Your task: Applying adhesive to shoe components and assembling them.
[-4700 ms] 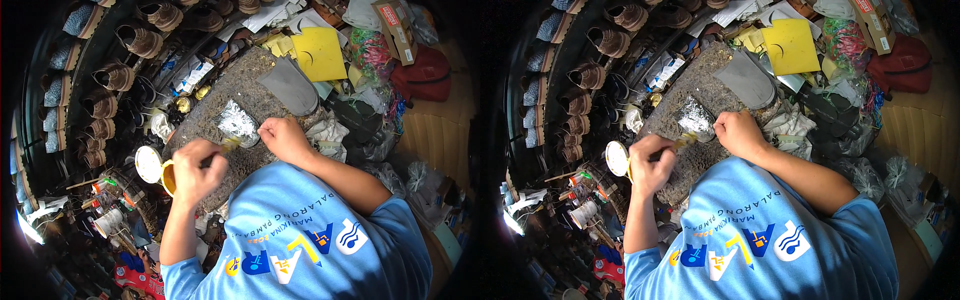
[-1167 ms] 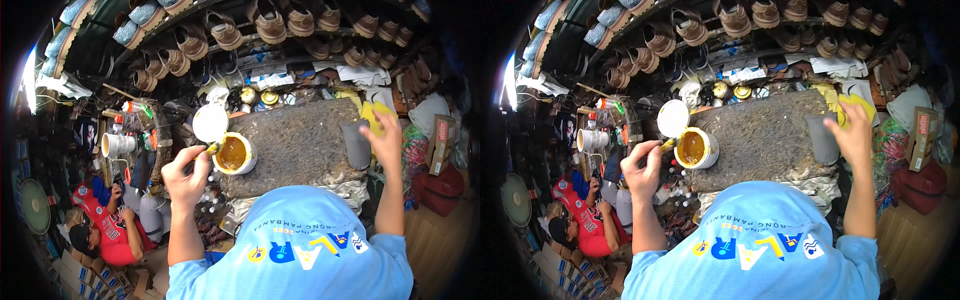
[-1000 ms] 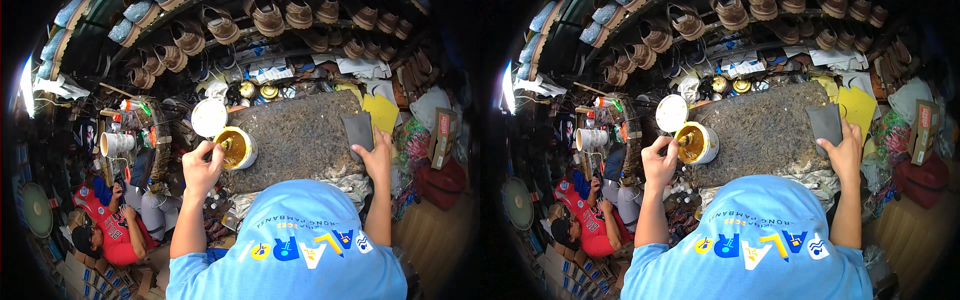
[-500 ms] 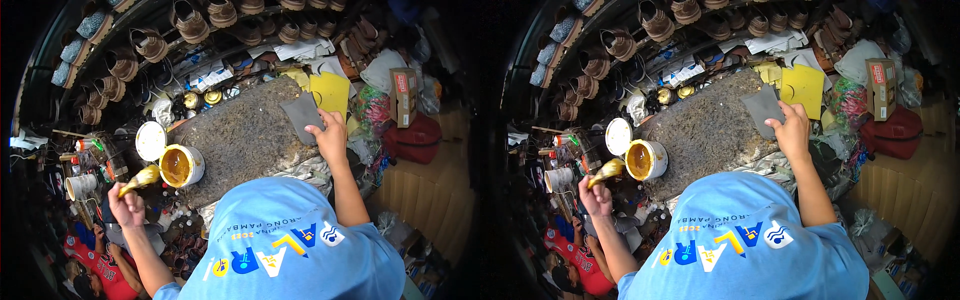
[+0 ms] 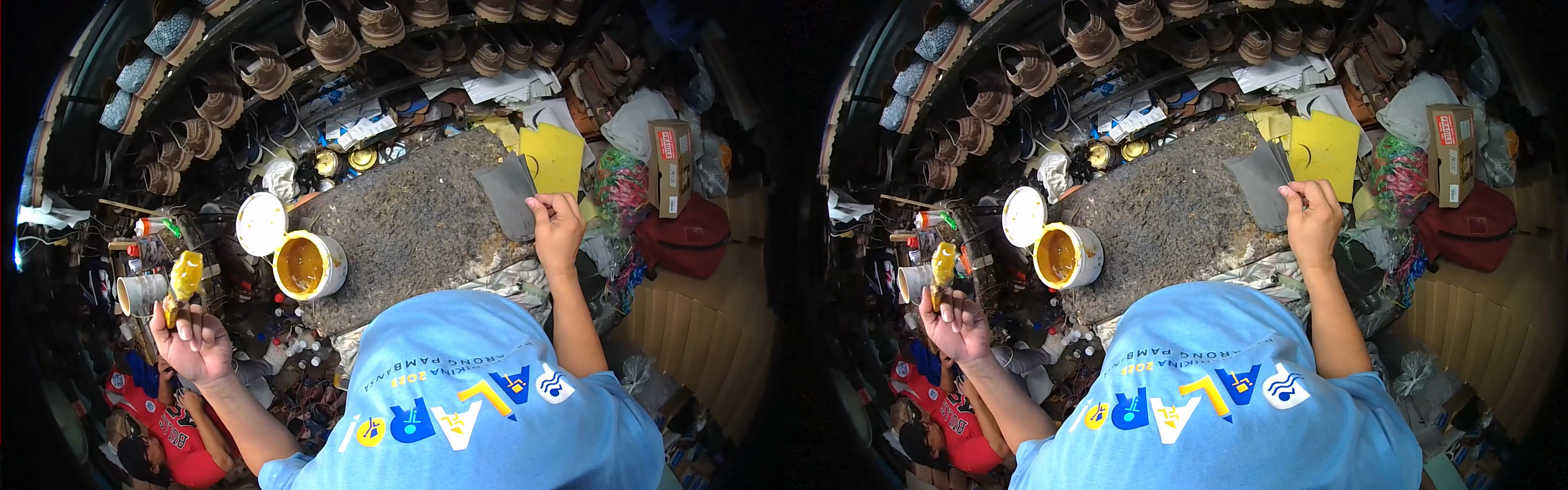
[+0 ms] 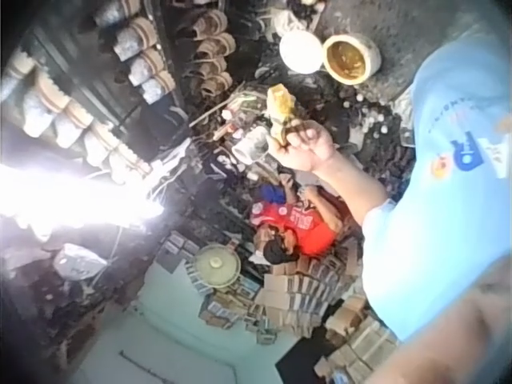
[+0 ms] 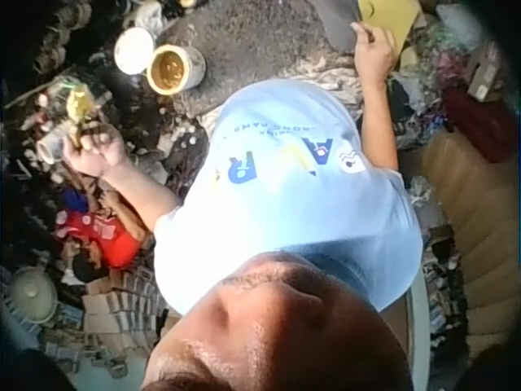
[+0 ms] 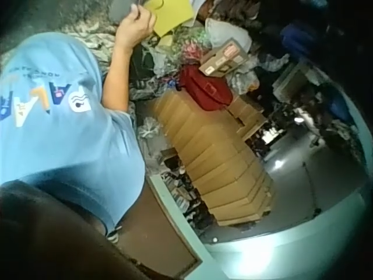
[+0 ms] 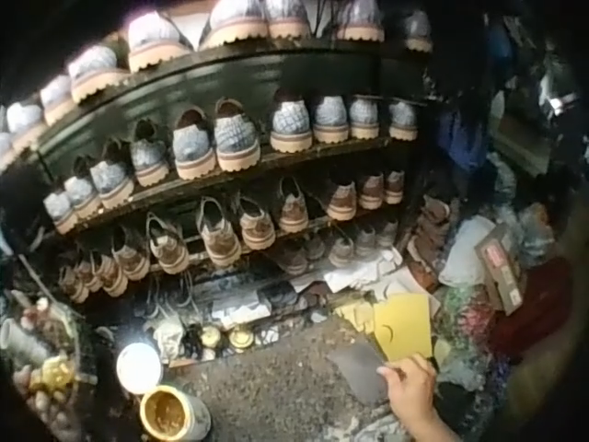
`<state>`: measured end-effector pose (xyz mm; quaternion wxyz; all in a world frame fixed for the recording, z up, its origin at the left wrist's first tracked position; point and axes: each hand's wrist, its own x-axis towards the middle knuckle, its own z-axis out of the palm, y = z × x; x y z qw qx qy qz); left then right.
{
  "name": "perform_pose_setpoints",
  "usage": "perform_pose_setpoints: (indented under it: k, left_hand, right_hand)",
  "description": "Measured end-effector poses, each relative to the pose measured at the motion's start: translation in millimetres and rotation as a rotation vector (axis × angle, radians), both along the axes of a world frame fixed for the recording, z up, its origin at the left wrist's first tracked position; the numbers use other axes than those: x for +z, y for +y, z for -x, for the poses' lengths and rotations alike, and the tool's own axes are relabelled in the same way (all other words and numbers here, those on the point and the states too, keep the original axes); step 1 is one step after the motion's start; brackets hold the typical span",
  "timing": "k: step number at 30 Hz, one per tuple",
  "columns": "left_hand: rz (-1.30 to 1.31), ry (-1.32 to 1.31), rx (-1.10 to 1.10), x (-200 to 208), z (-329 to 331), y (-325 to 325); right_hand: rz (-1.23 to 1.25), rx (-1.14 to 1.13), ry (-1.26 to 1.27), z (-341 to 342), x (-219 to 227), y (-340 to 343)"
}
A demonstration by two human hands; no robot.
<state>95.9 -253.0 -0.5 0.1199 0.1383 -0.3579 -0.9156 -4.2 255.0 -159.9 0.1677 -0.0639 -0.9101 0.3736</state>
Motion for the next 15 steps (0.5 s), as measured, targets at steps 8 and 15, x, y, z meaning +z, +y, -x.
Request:
perform_pose_setpoints:
  k: [8,15]
  left_hand:
    - [-0.108,-0.316,-0.175,-87.5,-27.4,6.1]
    - [-0.173,-0.123,-0.130,-77.9,-13.3,15.4]
  right_hand:
    - [-0.134,0.075,0.200,0.6,6.4,-2.0]
    - [-0.135,0.100,0.119,-2.1,-5.1,2.2]
